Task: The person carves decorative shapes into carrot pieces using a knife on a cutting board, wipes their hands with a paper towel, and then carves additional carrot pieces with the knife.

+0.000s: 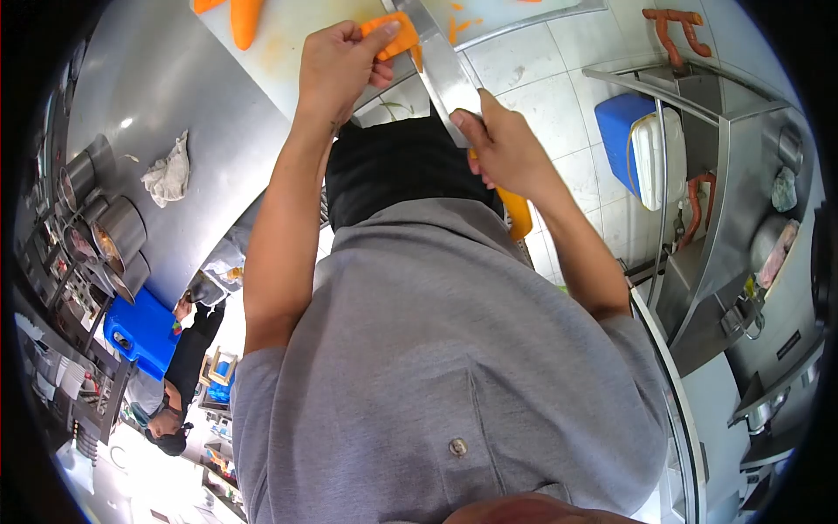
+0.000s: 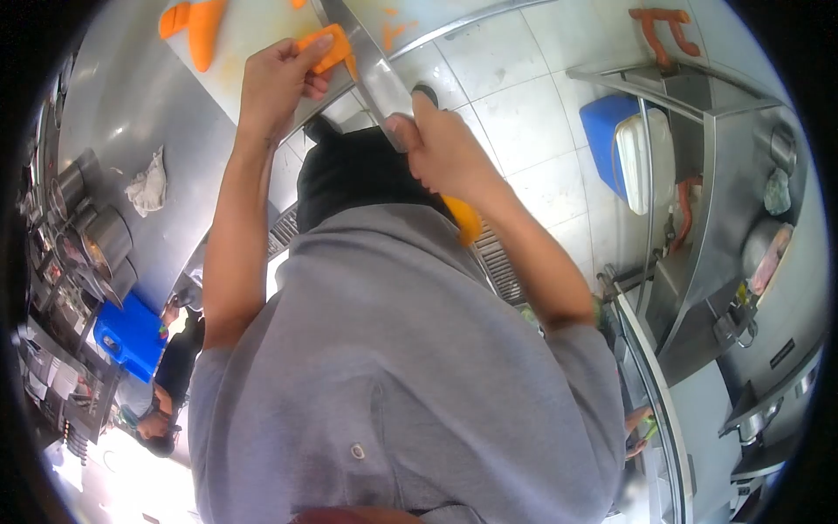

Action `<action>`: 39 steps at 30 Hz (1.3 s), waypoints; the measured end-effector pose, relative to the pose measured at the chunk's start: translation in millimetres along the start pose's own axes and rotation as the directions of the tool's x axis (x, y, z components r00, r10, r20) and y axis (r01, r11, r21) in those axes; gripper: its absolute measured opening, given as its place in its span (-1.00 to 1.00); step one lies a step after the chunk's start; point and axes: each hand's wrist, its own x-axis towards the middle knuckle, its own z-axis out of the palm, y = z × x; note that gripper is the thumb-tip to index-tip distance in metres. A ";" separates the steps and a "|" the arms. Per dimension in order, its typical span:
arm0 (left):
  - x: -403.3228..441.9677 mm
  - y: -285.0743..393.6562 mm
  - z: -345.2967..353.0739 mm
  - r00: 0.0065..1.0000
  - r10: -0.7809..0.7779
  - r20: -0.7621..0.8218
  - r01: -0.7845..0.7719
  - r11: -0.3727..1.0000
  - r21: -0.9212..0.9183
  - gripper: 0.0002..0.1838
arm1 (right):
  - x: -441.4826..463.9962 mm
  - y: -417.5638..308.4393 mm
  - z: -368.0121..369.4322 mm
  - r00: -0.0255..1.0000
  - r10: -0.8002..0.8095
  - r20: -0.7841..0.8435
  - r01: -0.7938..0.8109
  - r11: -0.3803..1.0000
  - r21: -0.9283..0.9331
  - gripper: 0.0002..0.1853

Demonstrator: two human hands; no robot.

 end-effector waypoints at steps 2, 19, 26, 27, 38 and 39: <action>0.6 -1.0 2.2 1.000 0.012 -0.005 -0.012 1.000 -0.005 -0.60 | -0.6 1.6 4.8 1.000 -0.003 -0.006 0.003 1.000 0.008 -0.66; 1.3 -3.6 9.2 0.996 0.029 -0.087 -0.038 0.994 -0.098 -0.64 | 0.1 -9.2 1.6 1.000 0.017 0.002 -0.017 0.997 0.078 -0.70; 0.0 0.6 7.9 0.993 0.064 -0.102 -0.066 0.998 -0.016 -0.63 | -4.4 -12.2 -55.6 0.999 -0.047 0.013 0.046 0.995 0.084 -0.76; -1.2 -0.5 9.2 0.991 0.078 -0.105 -0.080 0.996 -0.023 -0.63 | -9.0 -15.6 -50.2 0.988 -0.091 -0.125 0.080 0.993 -0.089 -0.76; -1.7 -9.9 14.6 0.989 0.081 -0.124 -0.097 0.986 -0.133 -0.64 | -30.1 -19.1 -7.4 0.961 -0.216 -0.171 0.122 0.890 -0.440 -0.74; 0.3 -10.7 14.7 0.988 0.085 -0.132 -0.103 0.986 -0.133 -0.63 | -30.7 -20.1 -8.1 0.961 -0.216 -0.174 0.119 0.888 -0.445 -0.74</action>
